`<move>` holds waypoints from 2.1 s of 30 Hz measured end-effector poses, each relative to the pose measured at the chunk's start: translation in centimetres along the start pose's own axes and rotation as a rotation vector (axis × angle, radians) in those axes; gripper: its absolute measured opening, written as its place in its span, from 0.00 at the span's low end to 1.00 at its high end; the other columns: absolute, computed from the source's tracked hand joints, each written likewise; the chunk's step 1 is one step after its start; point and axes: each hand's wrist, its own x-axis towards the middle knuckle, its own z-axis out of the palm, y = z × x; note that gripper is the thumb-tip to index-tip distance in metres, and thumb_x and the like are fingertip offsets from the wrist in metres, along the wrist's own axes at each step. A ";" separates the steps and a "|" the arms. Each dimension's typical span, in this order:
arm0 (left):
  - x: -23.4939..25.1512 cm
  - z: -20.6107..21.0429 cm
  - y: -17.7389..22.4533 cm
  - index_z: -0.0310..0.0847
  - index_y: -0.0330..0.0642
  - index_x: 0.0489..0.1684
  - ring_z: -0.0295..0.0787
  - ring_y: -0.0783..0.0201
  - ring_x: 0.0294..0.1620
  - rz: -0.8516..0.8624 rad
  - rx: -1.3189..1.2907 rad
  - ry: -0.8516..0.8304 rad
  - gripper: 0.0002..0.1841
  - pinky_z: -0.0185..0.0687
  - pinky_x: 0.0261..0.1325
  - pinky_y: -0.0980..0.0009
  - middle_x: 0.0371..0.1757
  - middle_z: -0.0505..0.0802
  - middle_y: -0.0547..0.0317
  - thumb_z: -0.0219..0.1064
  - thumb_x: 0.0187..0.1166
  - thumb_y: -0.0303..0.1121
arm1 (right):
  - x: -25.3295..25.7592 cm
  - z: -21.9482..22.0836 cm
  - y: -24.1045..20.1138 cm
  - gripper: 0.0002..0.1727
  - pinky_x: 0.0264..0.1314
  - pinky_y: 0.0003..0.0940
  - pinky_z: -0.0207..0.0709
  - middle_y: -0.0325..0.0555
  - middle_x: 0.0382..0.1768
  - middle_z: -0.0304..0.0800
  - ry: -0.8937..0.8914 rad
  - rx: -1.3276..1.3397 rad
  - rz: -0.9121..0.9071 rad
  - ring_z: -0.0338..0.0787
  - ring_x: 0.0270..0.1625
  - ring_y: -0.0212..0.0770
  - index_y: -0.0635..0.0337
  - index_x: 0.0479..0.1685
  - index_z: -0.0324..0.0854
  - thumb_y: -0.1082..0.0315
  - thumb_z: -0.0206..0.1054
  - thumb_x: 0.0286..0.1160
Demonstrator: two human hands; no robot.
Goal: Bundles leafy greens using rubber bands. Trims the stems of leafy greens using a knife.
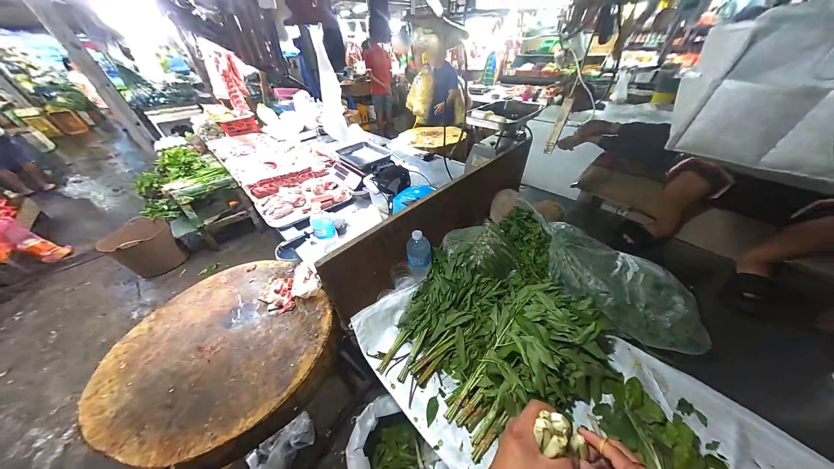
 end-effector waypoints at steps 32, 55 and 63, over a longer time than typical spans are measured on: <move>0.0 -1.4 2.6 0.79 0.35 0.62 0.94 0.66 0.48 0.302 -0.046 -0.110 0.28 0.93 0.54 0.66 0.48 0.95 0.58 0.82 0.61 0.29 | -0.7 -5.5 0.1 0.16 0.64 0.31 0.86 0.41 0.54 0.93 0.240 0.520 -0.078 0.91 0.57 0.33 0.64 0.61 0.85 0.74 0.64 0.77; 1.7 -2.9 -1.2 0.82 0.39 0.57 0.93 0.62 0.43 -0.177 -0.399 -0.098 0.28 0.91 0.51 0.66 0.41 0.95 0.56 0.84 0.58 0.40 | -0.6 -7.4 5.0 0.33 0.53 0.29 0.88 0.47 0.50 0.91 0.393 1.156 0.474 0.93 0.49 0.36 0.64 0.71 0.72 0.51 0.27 0.96; 2.8 -1.9 -2.0 0.81 0.41 0.59 0.93 0.61 0.44 -0.237 -0.459 -0.177 0.28 0.92 0.52 0.65 0.42 0.94 0.55 0.84 0.58 0.38 | -2.1 -6.9 5.7 0.19 0.64 0.48 0.89 0.53 0.45 0.95 0.177 1.267 0.387 0.96 0.51 0.52 0.64 0.70 0.75 0.63 0.60 0.86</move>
